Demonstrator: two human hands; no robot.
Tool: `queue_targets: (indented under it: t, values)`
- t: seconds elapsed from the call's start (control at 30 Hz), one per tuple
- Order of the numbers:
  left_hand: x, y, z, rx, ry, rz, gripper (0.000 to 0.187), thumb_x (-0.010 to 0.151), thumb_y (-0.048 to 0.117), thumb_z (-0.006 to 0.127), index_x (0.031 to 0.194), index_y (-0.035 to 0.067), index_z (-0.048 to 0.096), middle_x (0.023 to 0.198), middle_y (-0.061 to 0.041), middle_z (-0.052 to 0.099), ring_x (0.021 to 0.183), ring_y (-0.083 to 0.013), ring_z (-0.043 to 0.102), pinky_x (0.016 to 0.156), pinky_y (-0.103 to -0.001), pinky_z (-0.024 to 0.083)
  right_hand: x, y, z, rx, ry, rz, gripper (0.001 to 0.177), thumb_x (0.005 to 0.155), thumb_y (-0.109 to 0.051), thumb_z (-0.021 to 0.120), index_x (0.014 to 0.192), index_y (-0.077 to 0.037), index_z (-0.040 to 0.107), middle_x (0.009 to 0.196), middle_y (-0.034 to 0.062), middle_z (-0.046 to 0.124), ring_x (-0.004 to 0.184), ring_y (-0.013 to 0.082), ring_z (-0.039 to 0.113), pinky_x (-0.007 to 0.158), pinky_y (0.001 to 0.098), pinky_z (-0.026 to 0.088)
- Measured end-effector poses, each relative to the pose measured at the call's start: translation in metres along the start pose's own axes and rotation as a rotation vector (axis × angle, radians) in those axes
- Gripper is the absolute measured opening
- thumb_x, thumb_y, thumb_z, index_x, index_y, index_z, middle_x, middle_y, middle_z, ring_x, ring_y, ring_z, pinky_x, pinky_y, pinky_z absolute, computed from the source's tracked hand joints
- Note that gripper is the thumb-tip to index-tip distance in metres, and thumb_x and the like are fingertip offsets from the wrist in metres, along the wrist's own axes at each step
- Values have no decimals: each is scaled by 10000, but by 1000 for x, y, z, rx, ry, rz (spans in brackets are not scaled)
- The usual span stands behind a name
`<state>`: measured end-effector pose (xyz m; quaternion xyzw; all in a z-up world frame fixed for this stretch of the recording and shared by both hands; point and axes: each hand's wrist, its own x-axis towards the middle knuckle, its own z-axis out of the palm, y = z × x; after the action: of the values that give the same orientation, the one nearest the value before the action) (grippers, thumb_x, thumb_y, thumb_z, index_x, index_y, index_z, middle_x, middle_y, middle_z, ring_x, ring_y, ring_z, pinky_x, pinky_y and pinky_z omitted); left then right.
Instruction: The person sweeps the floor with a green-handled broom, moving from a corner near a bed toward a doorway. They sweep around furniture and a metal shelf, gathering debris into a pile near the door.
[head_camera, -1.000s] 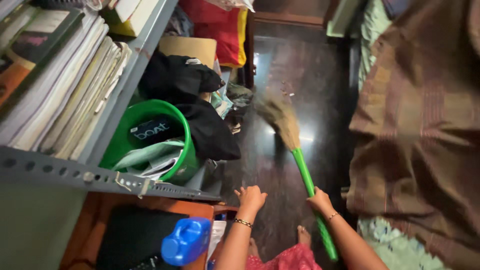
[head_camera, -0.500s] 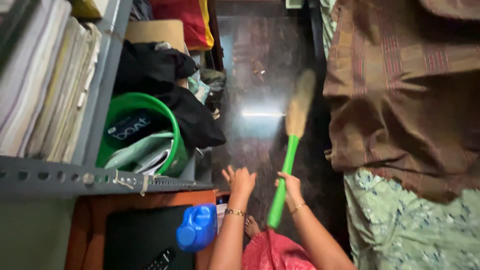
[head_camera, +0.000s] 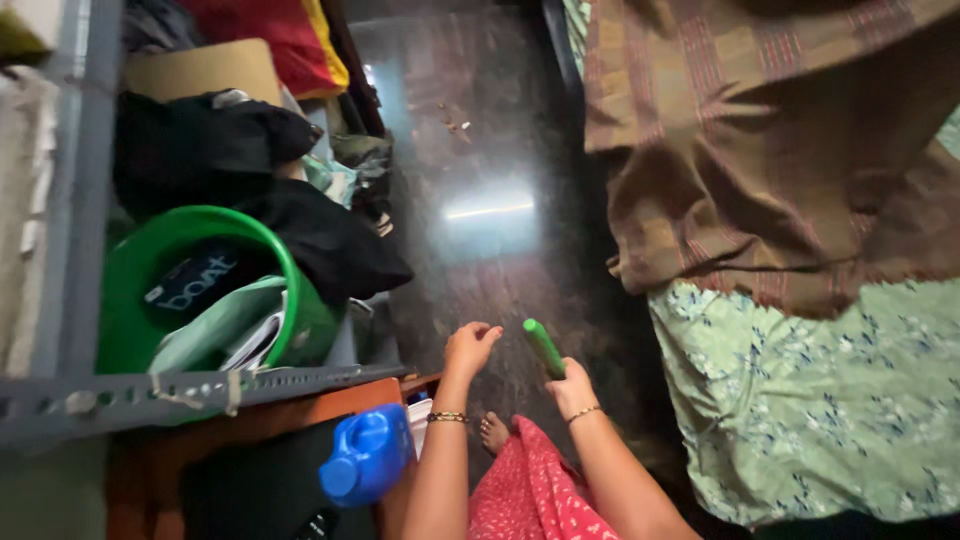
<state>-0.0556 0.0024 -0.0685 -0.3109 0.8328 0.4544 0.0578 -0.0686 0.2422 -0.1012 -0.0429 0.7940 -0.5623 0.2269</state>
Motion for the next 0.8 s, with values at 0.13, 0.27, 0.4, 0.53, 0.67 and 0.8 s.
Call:
queue_targets:
  t: [0.13,0.27,0.4,0.53,0.67,0.8]
  values:
    - [11,-21,22,-193,120,69,421,852,408,774,1075,51,770,1044,-149,776,982,-277,735,876,-378,561,11,-1,35,459,-219,209,165,776,-105,664,929,-45,646,818,53,637,736,161,604,636,264,511]
    - [26,-24,6,-708,285,10,208,916,177,744,1036,9,775,989,-67,780,909,-151,705,840,-299,562,74,-28,97,1000,-175,751,245,947,-278,609,946,-36,649,857,81,664,778,197,646,641,297,562]
    - [31,6,-27,-1042,375,52,225,958,128,707,1133,-14,710,1079,-70,740,994,-143,674,902,-280,530,153,-63,123,1064,-158,774,177,945,-182,636,916,-18,578,764,111,613,677,238,627,623,337,571]
    - [23,45,-39,-1017,334,99,262,948,118,711,1171,-17,680,1132,-75,708,1059,-146,660,948,-278,517,216,-81,92,1282,-188,580,109,903,-94,665,859,-45,578,652,59,552,525,176,552,477,287,471]
    - [13,62,-38,-935,318,137,282,926,115,717,1177,-3,669,1147,-70,706,1082,-139,658,969,-279,517,220,-89,54,1164,-203,433,168,909,-177,679,838,-64,576,670,54,584,501,134,534,444,250,439]
    - [18,62,-39,-979,341,93,262,946,115,712,1171,-16,682,1146,-90,719,1074,-151,665,964,-282,517,171,-90,73,1065,141,482,182,865,-236,680,790,-87,606,642,48,607,484,154,547,431,277,435]
